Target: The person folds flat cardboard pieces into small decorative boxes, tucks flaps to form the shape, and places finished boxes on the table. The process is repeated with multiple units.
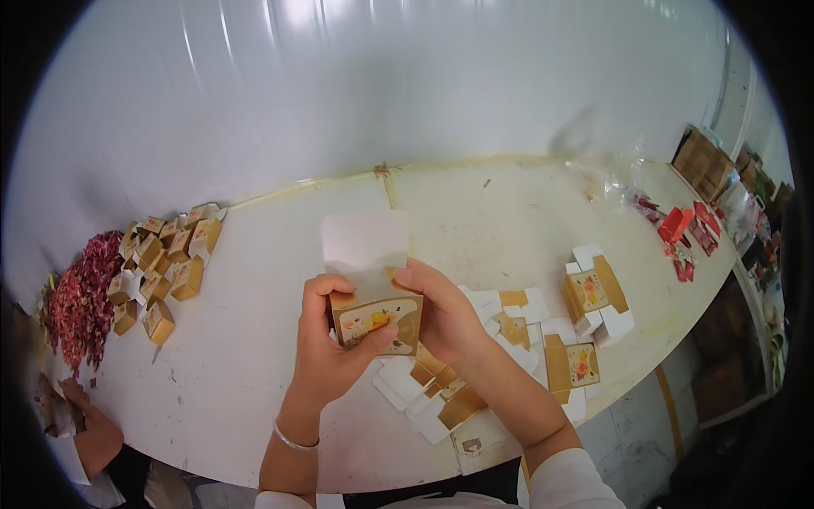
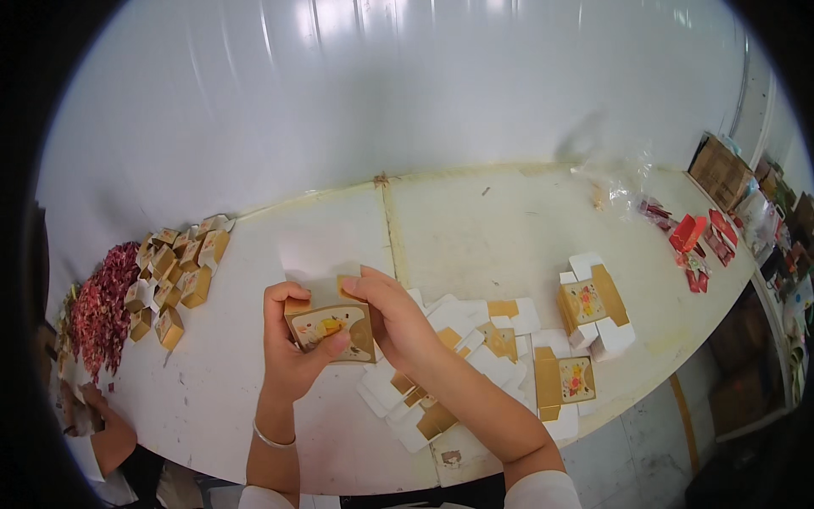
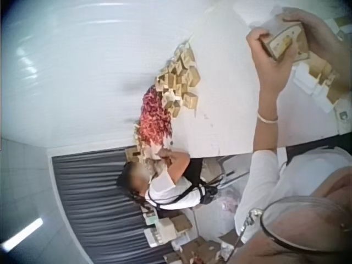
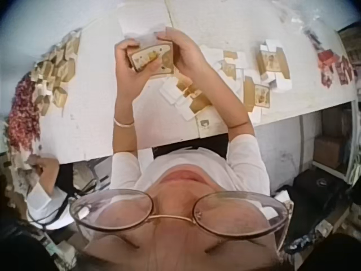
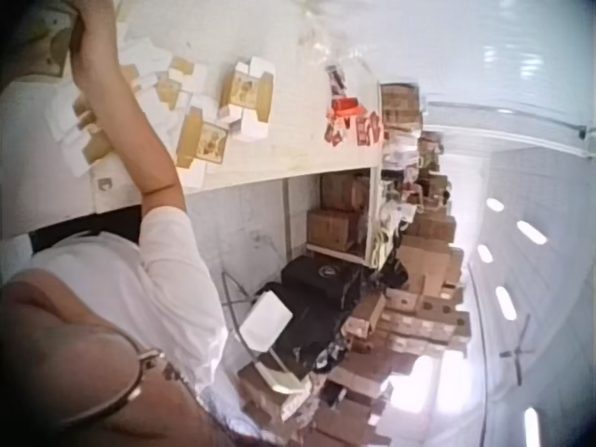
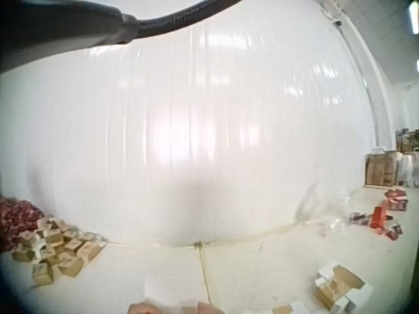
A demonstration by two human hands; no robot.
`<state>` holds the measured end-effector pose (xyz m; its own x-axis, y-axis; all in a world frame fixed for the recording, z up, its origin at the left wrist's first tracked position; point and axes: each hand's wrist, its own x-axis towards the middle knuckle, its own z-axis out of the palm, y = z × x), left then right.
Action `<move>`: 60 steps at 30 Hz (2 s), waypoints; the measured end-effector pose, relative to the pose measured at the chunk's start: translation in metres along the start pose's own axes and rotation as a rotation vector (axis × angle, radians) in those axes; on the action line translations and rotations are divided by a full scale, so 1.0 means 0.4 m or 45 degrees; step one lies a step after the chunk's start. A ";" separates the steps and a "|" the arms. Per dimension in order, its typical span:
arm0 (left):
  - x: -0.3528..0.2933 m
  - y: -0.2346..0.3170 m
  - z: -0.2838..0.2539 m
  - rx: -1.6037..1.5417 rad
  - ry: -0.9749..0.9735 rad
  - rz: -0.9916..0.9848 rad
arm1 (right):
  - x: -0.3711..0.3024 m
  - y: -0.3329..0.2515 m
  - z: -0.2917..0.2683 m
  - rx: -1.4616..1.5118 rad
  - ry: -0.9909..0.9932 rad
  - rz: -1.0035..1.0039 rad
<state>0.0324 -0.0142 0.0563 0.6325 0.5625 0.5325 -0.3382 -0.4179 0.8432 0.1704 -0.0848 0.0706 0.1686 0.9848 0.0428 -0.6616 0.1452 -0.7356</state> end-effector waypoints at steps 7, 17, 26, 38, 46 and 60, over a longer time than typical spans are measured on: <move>0.015 0.044 0.006 -0.194 0.151 -0.189 | 0.014 -0.009 0.003 -0.008 -0.134 -0.267; 0.017 0.032 0.011 -0.048 0.070 -0.033 | 0.026 -0.012 -0.019 -0.542 -0.297 -0.556; 0.010 0.056 0.003 -0.164 0.004 -0.120 | 0.013 -0.032 -0.007 -0.707 -0.146 -0.525; 0.014 0.044 -0.012 -0.320 0.209 -0.221 | 0.024 0.025 0.001 -1.050 -0.290 -0.992; 0.004 -0.059 -0.084 0.177 0.545 0.050 | 0.039 0.026 -0.023 -1.095 -0.060 -0.882; -0.147 -0.225 0.105 1.398 -0.652 -0.358 | 0.113 0.059 -0.257 -2.720 0.200 0.317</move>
<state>0.0550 -0.0396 -0.0538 0.8708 0.4895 0.0453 0.4586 -0.8422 0.2836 0.2374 -0.0469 -0.0145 0.3482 0.9312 -0.1082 0.9189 -0.3619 -0.1572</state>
